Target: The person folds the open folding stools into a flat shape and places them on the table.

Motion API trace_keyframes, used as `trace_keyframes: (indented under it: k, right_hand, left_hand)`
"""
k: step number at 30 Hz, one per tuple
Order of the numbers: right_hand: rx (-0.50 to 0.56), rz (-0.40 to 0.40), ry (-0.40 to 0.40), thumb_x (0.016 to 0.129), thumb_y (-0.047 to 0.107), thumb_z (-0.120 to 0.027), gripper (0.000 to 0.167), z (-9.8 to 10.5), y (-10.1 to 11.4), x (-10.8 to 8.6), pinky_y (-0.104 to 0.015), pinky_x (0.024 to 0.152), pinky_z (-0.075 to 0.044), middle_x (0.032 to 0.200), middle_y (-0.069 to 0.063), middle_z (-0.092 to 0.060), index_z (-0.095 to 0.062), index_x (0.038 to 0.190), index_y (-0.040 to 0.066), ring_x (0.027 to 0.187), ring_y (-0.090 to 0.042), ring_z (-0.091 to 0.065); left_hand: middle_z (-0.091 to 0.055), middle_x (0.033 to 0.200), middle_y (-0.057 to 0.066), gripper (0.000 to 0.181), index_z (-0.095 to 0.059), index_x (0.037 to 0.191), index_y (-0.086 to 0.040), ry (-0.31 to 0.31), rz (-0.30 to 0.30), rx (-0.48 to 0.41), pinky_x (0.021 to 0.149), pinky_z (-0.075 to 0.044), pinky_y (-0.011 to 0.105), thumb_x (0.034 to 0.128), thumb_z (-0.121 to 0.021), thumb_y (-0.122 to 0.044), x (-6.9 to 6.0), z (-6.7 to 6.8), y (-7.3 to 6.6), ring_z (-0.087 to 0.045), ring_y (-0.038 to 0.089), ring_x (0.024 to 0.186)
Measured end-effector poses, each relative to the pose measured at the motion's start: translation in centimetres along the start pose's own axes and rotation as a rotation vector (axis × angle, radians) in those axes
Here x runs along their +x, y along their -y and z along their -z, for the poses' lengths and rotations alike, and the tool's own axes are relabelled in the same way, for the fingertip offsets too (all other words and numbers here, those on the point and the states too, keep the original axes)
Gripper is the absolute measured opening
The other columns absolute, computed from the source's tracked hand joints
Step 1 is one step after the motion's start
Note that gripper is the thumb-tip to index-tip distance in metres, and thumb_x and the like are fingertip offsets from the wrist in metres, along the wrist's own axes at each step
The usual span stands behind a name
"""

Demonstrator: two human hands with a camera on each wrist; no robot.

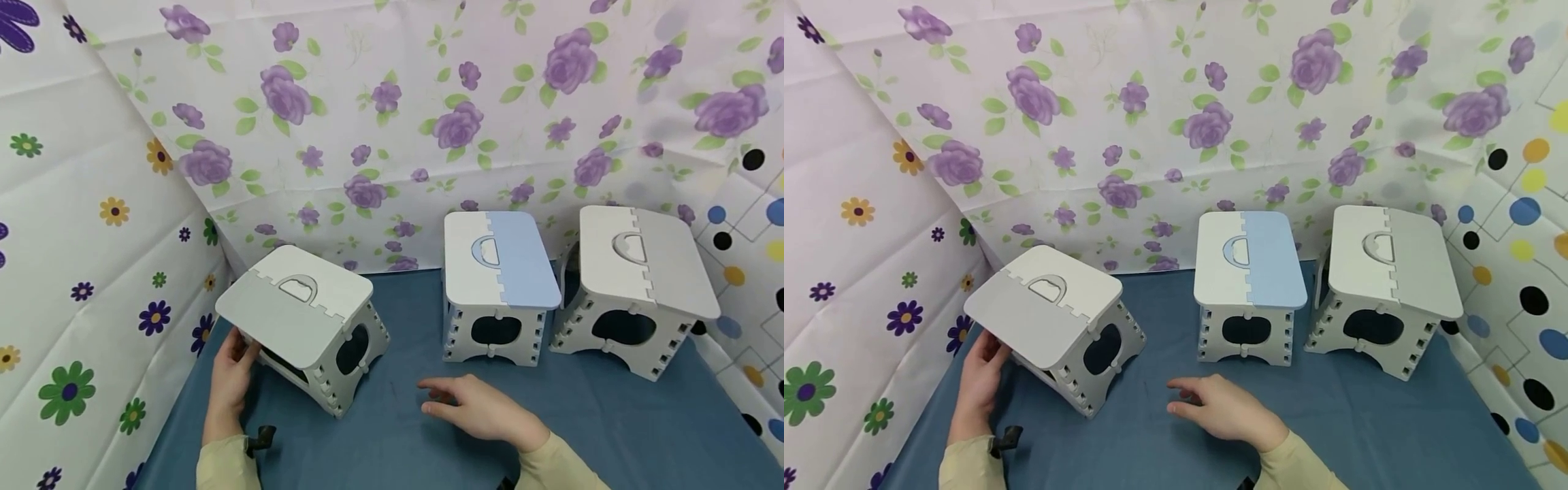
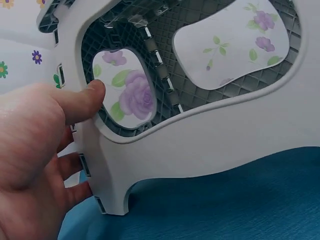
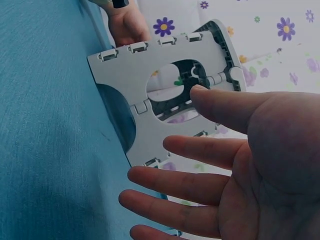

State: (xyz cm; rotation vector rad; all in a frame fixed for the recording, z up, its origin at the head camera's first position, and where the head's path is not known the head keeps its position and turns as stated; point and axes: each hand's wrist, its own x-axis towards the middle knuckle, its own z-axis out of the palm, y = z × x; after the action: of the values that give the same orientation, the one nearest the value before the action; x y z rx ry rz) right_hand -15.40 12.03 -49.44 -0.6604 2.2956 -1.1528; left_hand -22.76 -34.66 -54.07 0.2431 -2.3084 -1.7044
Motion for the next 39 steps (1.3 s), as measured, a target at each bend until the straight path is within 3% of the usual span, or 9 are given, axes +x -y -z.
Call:
trace_keyframes:
  k: [5,10,14,19,25,30,39]
  right_hand:
    - [0.007,-0.003,0.007,0.11,0.043,-0.063,0.051,0.0,0.0,0.0,-0.04,0.092,-0.058,0.137,-0.006,-0.071,-0.062,0.152,0.015,0.113,-0.017,-0.071]
    - [-0.001,0.001,0.002,0.11,0.045,-0.062,0.052,0.1,-0.1,0.0,-0.041,0.093,-0.058,0.138,-0.007,-0.07,-0.061,0.152,0.016,0.115,-0.018,-0.071]
    - [-0.006,-0.002,-0.003,0.109,0.046,-0.062,0.053,0.2,-0.1,0.0,-0.043,0.094,-0.058,0.137,-0.007,-0.071,-0.061,0.152,0.015,0.116,-0.019,-0.07]
    - [-0.008,-0.008,-0.008,0.109,0.046,-0.062,0.053,0.4,-0.4,-0.1,-0.042,0.093,-0.058,0.136,-0.006,-0.071,-0.061,0.152,0.015,0.115,-0.018,-0.07]
    - [-0.014,-0.002,-0.02,0.109,0.047,-0.061,0.053,0.5,-0.6,-0.1,-0.041,0.092,-0.058,0.138,-0.007,-0.07,-0.061,0.153,0.015,0.115,-0.019,-0.07]
    - [-0.032,-0.007,-0.022,0.109,0.049,-0.061,0.054,0.6,-0.6,-0.1,-0.042,0.093,-0.058,0.139,-0.006,-0.07,-0.061,0.153,0.017,0.116,-0.018,-0.069]
    - [-0.024,-0.004,-0.02,0.109,0.046,-0.062,0.053,0.7,-0.4,-0.1,-0.044,0.093,-0.058,0.139,-0.008,-0.07,-0.061,0.152,0.015,0.117,-0.021,-0.07]
  left_hand:
    - [-0.065,0.116,-0.012,0.048,-0.059,0.151,-0.004,-0.066,-0.042,-0.026,0.085,-0.049,0.013,0.1041,-0.07,-0.005,-0.1,0.1,0.1,-0.06,0.006,0.105]
    - [-0.068,0.108,-0.012,0.045,-0.066,0.143,-0.006,-0.076,-0.011,-0.104,0.084,-0.051,0.014,0.0996,-0.074,0.001,-0.4,0.5,0.1,-0.063,0.008,0.103]
    - [-0.068,0.111,-0.014,0.04,-0.069,0.138,-0.01,-0.024,-0.016,-0.093,0.084,-0.051,0.016,0.0995,-0.075,-0.001,-0.9,0.9,0.2,-0.062,0.008,0.102]
    - [-0.068,0.112,-0.016,0.031,-0.074,0.124,-0.019,0.076,-0.087,-0.094,0.084,-0.05,0.019,0.099,-0.074,0.0,-1.3,1.2,0.3,-0.06,0.01,0.099]
    - [-0.07,0.111,-0.015,0.04,-0.072,0.124,-0.025,0.159,-0.151,-0.156,0.083,-0.051,0.019,0.0985,-0.071,0.007,-1.4,1.3,0.4,-0.063,0.007,0.098]
    - [-0.07,0.116,-0.016,0.046,-0.067,0.132,-0.023,0.181,-0.162,-0.179,0.085,-0.051,0.017,0.0988,-0.07,0.009,-1.4,1.3,0.5,-0.063,0.005,0.103]
    - [-0.069,0.112,-0.013,0.047,-0.065,0.131,-0.02,0.176,-0.152,-0.134,0.081,-0.052,0.02,0.0963,-0.073,0.01,-1.5,1.5,0.4,-0.062,0.007,0.099]
